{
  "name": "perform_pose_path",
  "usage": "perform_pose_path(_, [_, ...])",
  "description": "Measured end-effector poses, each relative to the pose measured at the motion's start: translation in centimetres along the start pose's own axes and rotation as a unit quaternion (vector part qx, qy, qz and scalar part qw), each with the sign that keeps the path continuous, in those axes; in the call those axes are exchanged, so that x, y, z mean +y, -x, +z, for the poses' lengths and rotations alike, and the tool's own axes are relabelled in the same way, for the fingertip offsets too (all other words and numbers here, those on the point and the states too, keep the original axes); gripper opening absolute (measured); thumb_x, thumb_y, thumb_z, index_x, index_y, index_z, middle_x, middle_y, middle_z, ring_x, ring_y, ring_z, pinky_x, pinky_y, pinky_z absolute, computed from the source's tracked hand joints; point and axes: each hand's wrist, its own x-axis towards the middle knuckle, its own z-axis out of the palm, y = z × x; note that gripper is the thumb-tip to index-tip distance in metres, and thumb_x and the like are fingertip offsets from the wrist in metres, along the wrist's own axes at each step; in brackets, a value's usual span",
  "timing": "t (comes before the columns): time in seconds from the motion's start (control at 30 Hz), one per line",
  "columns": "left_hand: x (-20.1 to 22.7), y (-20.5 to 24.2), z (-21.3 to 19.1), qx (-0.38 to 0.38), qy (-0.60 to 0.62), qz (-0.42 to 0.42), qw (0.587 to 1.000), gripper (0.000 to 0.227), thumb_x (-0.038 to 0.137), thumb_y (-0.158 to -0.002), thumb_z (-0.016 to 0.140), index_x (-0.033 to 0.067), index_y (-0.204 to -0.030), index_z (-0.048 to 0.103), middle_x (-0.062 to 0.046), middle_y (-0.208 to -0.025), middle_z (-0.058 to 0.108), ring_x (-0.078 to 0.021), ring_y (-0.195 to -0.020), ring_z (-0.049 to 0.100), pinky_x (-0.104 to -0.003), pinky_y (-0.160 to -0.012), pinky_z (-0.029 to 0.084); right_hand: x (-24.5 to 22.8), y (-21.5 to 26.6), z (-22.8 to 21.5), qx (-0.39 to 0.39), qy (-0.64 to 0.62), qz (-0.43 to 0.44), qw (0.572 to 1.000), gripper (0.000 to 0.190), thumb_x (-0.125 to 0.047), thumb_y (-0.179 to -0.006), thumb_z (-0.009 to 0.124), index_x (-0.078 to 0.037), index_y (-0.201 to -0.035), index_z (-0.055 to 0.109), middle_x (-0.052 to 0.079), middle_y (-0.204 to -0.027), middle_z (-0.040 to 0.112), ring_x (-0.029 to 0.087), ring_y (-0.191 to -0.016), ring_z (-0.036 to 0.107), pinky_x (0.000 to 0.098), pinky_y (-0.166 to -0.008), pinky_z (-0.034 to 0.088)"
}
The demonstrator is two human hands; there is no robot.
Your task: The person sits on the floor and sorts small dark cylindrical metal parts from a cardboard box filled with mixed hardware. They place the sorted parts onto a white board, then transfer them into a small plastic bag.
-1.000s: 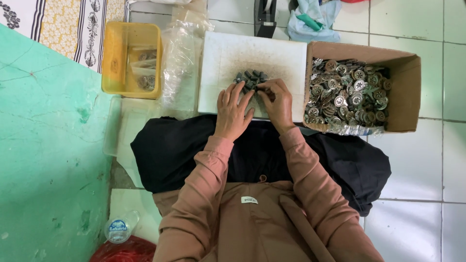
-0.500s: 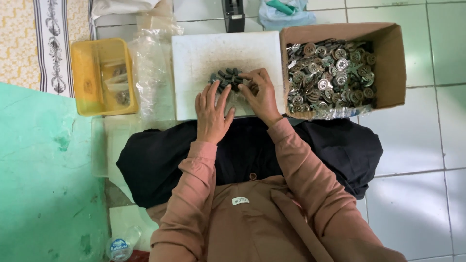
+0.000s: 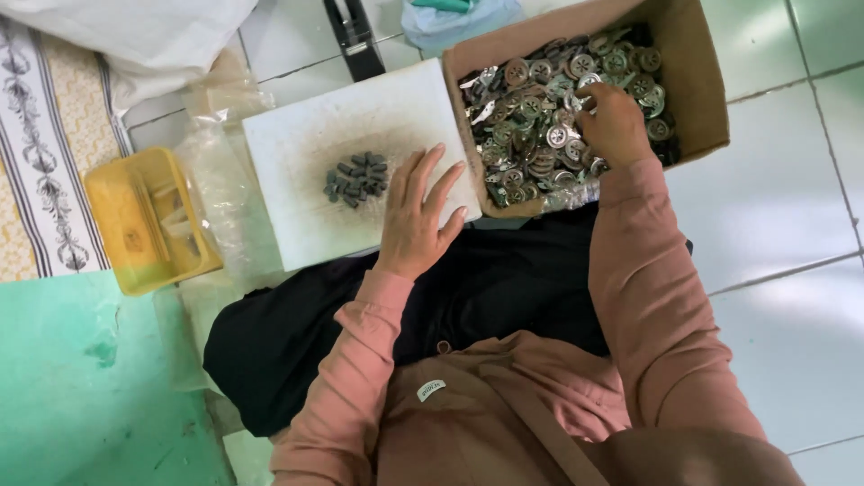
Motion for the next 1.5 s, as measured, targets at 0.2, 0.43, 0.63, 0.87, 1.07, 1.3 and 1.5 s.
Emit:
perform_pose_path(0.2, [1.3, -6.9, 9.2, -0.137, -0.006, 0.05, 0.989, 0.063, 0.042, -0.111, 0.061, 0.0175, -0.163, 0.034, -0.007, -0.169, 0.028, -0.0316, -0.159, 0.022, -0.053, -0.131, 0.032, 0.5, 1.1, -1.2, -0.01, -0.071, 0.111, 0.991, 0.027, 0.003, -0.09, 0.07, -0.01, -0.112, 0.079, 0.015, -0.107, 0.076, 0.03, -0.09, 0.072, 0.0456, -0.081, 0.06])
perform_pose_path(0.43, [0.3, -6.5, 16.1, -0.296, -0.093, 0.053, 0.949, 0.062, 0.054, -0.097, 0.063, 0.0256, -0.151, 0.051, -0.004, -0.153, 0.049, -0.0387, -0.146, 0.033, -0.058, -0.103, 0.044, -0.8, -0.2, 0.8, -0.133, 0.062, 0.238, 0.96, 0.045, -0.002, -0.087, 0.076, -0.022, -0.127, 0.073, 0.015, -0.119, 0.069, 0.034, -0.107, 0.066, 0.0471, -0.083, 0.062])
perform_pose_path(0.63, [0.8, -7.1, 14.3, -0.199, -0.051, 0.005, 0.979, 0.044, 0.012, -0.088, 0.073, 0.0102, -0.132, 0.067, -0.011, -0.136, 0.061, -0.0357, -0.133, 0.051, -0.052, -0.105, 0.047, -0.4, -0.7, 2.8, -0.137, 0.032, 0.168, 0.976, 0.023, -0.009, -0.087, 0.079, -0.015, -0.108, 0.073, 0.012, -0.106, 0.071, 0.032, -0.094, 0.069, 0.0459, -0.073, 0.06])
perform_pose_path(0.87, [1.1, -7.8, 12.8, -0.104, 0.037, -0.031, 0.993, 0.031, 0.01, -0.099, 0.064, 0.0082, -0.13, 0.066, -0.007, -0.129, 0.062, -0.0293, -0.121, 0.057, -0.046, -0.097, 0.055, -0.9, -0.6, 2.4, -0.124, -0.053, 0.088, 0.987, 0.02, 0.005, -0.082, 0.072, -0.012, -0.09, 0.078, 0.008, -0.096, 0.075, 0.027, -0.091, 0.069, 0.0435, -0.079, 0.059])
perform_pose_path(1.07, [1.2, -7.9, 13.0, -0.092, 0.029, -0.033, 0.995, 0.034, 0.011, -0.099, 0.065, 0.0087, -0.133, 0.064, -0.007, -0.129, 0.063, -0.0279, -0.121, 0.057, -0.045, -0.102, 0.054, -2.4, -0.5, 2.0, -0.182, 0.023, 0.112, 0.977, 0.013, -0.012, -0.087, 0.082, -0.016, -0.099, 0.081, 0.009, -0.108, 0.076, 0.029, -0.097, 0.071, 0.0467, -0.088, 0.062])
perform_pose_path(1.3, [0.9, -7.4, 13.3, -0.103, 0.018, -0.035, 0.994, 0.034, 0.013, -0.1, 0.063, 0.0108, -0.134, 0.062, -0.005, -0.129, 0.063, -0.0272, -0.122, 0.056, -0.044, -0.101, 0.053, -3.1, -0.1, 0.8, -0.243, -0.028, 0.102, 0.964, 0.022, -0.009, -0.075, 0.089, -0.012, -0.093, 0.077, 0.007, -0.107, 0.073, 0.028, -0.098, 0.068, 0.044, -0.081, 0.057])
perform_pose_path(1.5, [1.2, -7.6, 12.9, -0.102, 0.033, -0.039, 0.993, 0.034, 0.011, -0.1, 0.063, 0.0097, -0.134, 0.063, -0.006, -0.129, 0.063, -0.0278, -0.121, 0.056, -0.045, -0.102, 0.053, -4.1, 1.0, -1.1, -0.234, -0.027, 0.152, 0.96, 0.027, -0.005, -0.082, 0.076, -0.018, -0.106, 0.079, 0.009, -0.118, 0.073, 0.033, -0.101, 0.068, 0.0479, -0.084, 0.057])
